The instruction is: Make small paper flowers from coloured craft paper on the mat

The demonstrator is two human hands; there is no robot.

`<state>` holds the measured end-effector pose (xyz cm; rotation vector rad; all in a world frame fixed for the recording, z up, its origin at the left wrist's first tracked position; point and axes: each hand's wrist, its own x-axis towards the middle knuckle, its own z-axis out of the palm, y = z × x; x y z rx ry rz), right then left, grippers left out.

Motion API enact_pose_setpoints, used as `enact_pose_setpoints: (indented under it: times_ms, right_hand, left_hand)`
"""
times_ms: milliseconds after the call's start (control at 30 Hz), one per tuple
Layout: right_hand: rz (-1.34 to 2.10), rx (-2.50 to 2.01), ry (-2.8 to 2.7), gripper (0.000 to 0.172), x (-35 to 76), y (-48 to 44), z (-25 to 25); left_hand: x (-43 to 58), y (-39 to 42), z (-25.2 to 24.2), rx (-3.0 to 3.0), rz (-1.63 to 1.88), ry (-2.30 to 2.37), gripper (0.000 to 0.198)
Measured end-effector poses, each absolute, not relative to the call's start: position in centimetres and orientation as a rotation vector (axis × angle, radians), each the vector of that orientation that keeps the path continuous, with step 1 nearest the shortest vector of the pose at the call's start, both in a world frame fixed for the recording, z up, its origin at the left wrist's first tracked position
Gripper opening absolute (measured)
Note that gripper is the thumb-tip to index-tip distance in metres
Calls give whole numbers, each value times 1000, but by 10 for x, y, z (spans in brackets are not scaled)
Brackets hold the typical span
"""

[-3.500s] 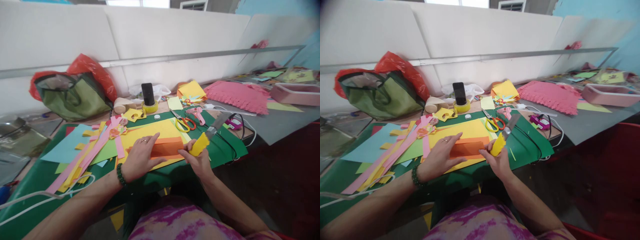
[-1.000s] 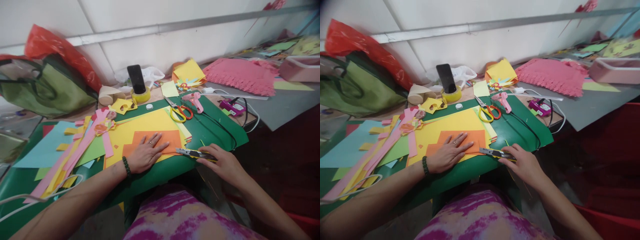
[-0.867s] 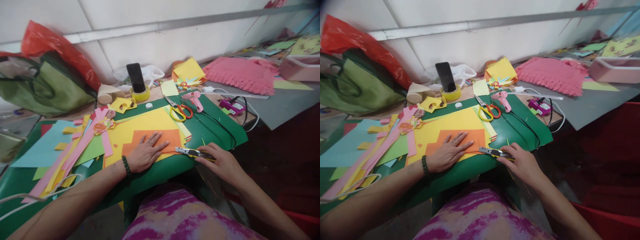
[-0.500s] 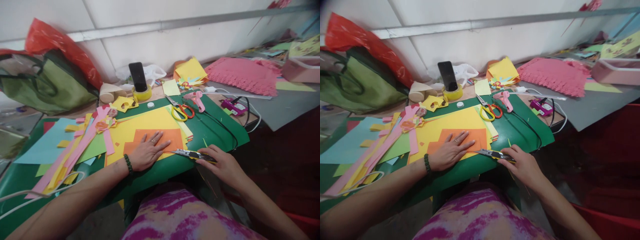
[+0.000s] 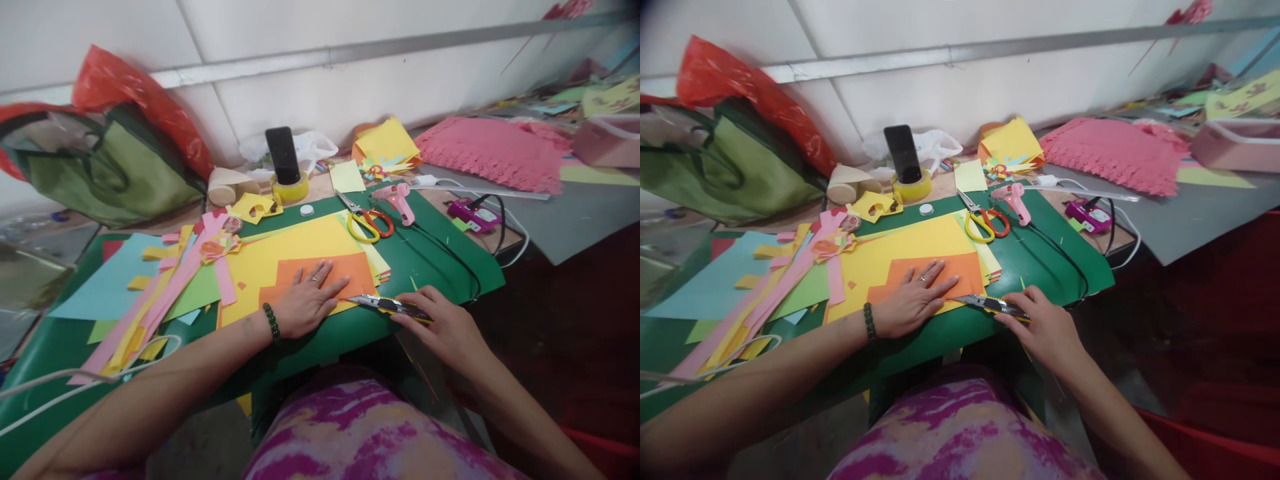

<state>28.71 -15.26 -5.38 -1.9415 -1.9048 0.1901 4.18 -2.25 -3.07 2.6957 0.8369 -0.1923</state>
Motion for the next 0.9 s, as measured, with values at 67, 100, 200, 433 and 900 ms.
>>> enact_pose_setpoints:
  times_ms: [67, 100, 200, 433, 900]
  right_hand:
    - [158, -1955, -1899, 36, 289, -152, -56]
    - [143, -1960, -1897, 37, 289, -152, -57]
    - [121, -1967, -1903, 39, 288, -152, -58]
    - [69, -1947, -1955, 40, 277, -150, -59]
    - [22, -1872, -1991, 41, 256, -149, -60]
  left_hand:
    - [35, -19, -27, 2726, -200, 818, 52]
    - [29, -16, -25, 2755, -203, 795, 52]
    - [6, -7, -26, 2839, -219, 698, 51]
    - [-18, -2, -44, 2884, -160, 672, 50]
    - [-15, -4, -42, 2849, -154, 669, 49]
